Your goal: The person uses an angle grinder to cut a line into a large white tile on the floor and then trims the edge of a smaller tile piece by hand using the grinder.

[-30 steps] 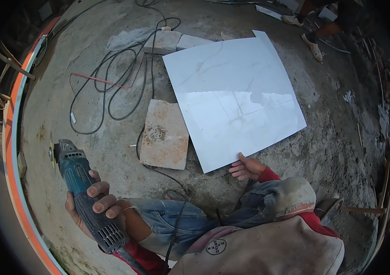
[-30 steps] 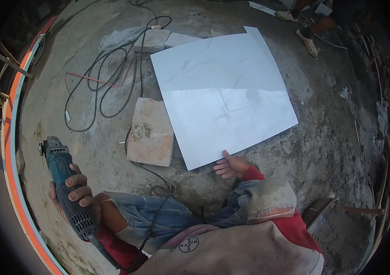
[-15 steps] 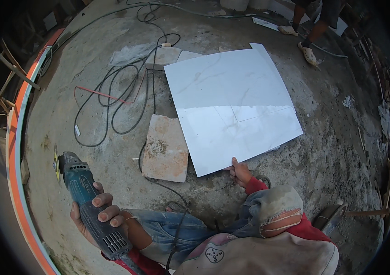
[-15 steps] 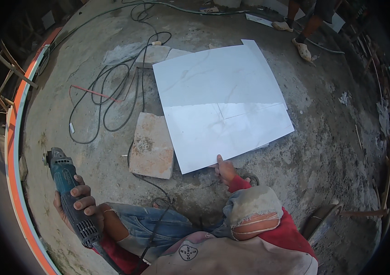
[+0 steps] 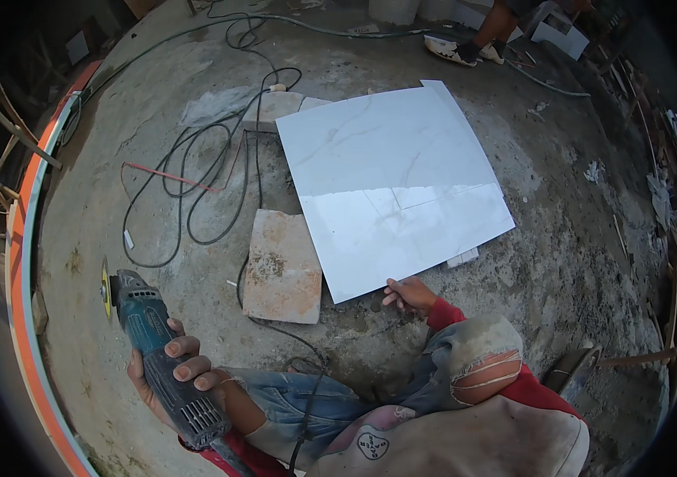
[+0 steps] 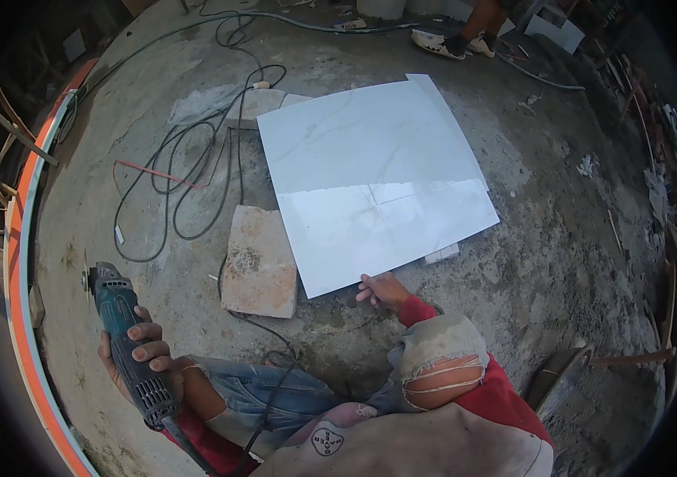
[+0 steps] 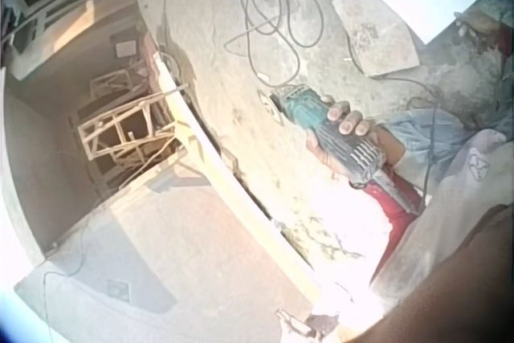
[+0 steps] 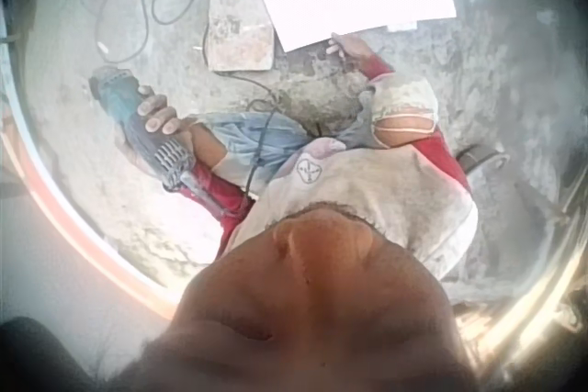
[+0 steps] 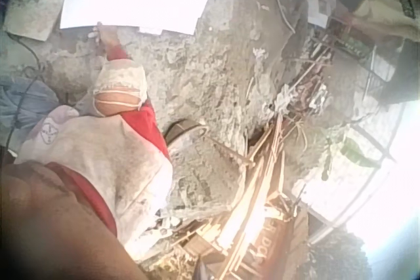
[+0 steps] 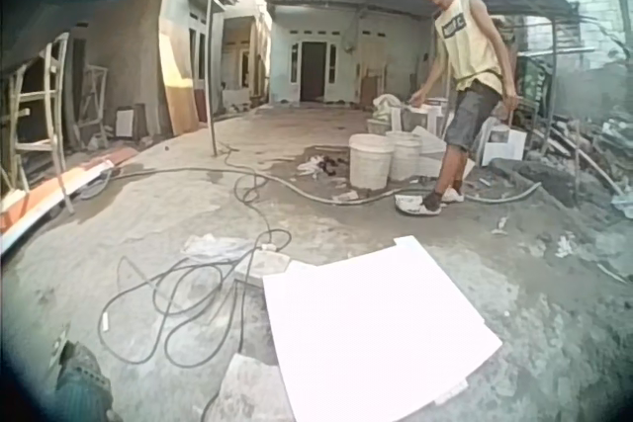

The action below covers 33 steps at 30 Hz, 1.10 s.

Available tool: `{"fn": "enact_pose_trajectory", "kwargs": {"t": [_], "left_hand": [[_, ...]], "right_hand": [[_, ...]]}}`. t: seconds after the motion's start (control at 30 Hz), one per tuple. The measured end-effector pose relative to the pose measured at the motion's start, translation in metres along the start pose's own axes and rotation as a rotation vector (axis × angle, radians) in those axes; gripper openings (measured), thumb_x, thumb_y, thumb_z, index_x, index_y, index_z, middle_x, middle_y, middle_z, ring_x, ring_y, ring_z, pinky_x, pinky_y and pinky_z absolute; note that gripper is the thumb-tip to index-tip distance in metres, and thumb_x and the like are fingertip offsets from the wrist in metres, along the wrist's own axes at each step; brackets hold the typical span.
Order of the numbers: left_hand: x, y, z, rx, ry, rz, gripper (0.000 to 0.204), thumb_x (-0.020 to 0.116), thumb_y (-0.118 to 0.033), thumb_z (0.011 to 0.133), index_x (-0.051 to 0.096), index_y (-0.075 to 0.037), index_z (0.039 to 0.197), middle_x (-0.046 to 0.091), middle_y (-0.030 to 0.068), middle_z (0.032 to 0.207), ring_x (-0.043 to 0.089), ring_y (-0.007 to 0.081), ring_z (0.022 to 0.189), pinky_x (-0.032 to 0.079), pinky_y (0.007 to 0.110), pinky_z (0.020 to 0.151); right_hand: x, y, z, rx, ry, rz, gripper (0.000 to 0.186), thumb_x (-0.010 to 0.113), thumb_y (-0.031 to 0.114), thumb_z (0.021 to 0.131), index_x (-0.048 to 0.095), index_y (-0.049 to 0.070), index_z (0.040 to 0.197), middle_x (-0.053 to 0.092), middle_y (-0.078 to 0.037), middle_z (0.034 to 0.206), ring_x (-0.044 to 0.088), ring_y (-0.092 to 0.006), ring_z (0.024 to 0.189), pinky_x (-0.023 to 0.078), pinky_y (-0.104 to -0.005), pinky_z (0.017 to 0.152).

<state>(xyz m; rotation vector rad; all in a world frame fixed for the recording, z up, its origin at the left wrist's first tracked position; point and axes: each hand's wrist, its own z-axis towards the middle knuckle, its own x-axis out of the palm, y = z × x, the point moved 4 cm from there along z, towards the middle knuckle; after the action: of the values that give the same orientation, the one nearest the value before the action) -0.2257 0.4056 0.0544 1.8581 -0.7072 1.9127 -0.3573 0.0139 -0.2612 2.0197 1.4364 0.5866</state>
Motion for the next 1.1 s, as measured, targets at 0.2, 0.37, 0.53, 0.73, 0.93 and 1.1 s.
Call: {"fn": "enact_pose_trajectory", "kwargs": {"t": [0.2, 0.37, 0.53, 0.73, 0.93, 1.1], "left_hand": [[-0.001, -0.001, 0.003, -0.033, -0.010, -0.040, 0.066, 0.053, -0.045, 0.105, 0.032, 0.000, 0.148, 0.055, 0.0115, 0.123, 0.061, 0.0243, 0.104, 0.051, 0.044, 0.090], [-0.002, 0.001, 0.004, -0.006, -0.033, -0.015, 0.064, 0.056, -0.044, 0.104, 0.035, 0.000, 0.146, 0.056, 0.0102, 0.120, 0.061, 0.0230, 0.102, 0.052, 0.044, 0.089], [-0.003, 0.002, 0.007, -0.017, -0.056, -0.008, 0.063, 0.057, -0.044, 0.103, 0.038, 0.001, 0.143, 0.056, 0.0091, 0.119, 0.062, 0.0219, 0.100, 0.052, 0.044, 0.088], [0.000, 0.004, 0.007, -0.040, -0.037, -0.026, 0.064, 0.058, -0.044, 0.102, 0.038, 0.001, 0.143, 0.056, 0.0091, 0.119, 0.062, 0.0217, 0.102, 0.052, 0.043, 0.089], [-0.001, 0.000, -0.001, -0.038, -0.044, -0.078, 0.065, 0.052, -0.048, 0.103, 0.037, -0.002, 0.146, 0.058, 0.0108, 0.121, 0.063, 0.0243, 0.103, 0.051, 0.048, 0.090], [0.001, -0.007, -0.009, -0.010, -0.040, -0.059, 0.067, 0.052, -0.049, 0.103, 0.036, -0.001, 0.147, 0.057, 0.0108, 0.121, 0.063, 0.0232, 0.102, 0.051, 0.047, 0.089]], "right_hand": [[-0.052, 0.041, -0.027, -0.120, -0.298, -0.017, 0.048, 0.068, 0.035, 0.102, 0.048, 0.014, 0.063, 0.040, 0.005, 0.053, 0.035, -0.0083, 0.040, 0.024, -0.0290, 0.038], [-0.083, 0.099, -0.045, -0.296, -0.500, 0.123, 0.050, 0.066, 0.032, 0.102, 0.039, 0.018, 0.064, 0.032, 0.008, 0.053, 0.026, -0.0062, 0.040, 0.020, -0.0292, 0.038], [-0.084, 0.171, -0.069, -0.590, -0.169, 0.394, 0.029, 0.062, 0.036, 0.105, 0.062, 0.011, 0.091, 0.069, -0.004, 0.080, 0.070, -0.0180, 0.069, 0.051, -0.0289, 0.051], [-0.107, 0.196, -0.038, -0.400, -0.187, 0.389, 0.050, 0.050, 0.034, 0.110, 0.047, -0.003, 0.144, 0.061, -0.019, 0.139, 0.063, -0.0296, 0.123, 0.047, -0.0457, 0.109], [-0.116, 0.148, 0.015, -0.375, -0.043, 0.598, 0.035, 0.053, 0.027, 0.109, 0.055, 0.002, 0.133, 0.067, -0.010, 0.128, 0.067, -0.0195, 0.109, 0.055, -0.0382, 0.098], [-0.129, 0.109, 0.050, -0.207, -0.064, 0.851, 0.030, 0.063, 0.030, 0.104, 0.056, 0.004, 0.118, 0.065, -0.010, 0.121, 0.063, -0.0199, 0.109, 0.054, -0.0368, 0.097]]}}
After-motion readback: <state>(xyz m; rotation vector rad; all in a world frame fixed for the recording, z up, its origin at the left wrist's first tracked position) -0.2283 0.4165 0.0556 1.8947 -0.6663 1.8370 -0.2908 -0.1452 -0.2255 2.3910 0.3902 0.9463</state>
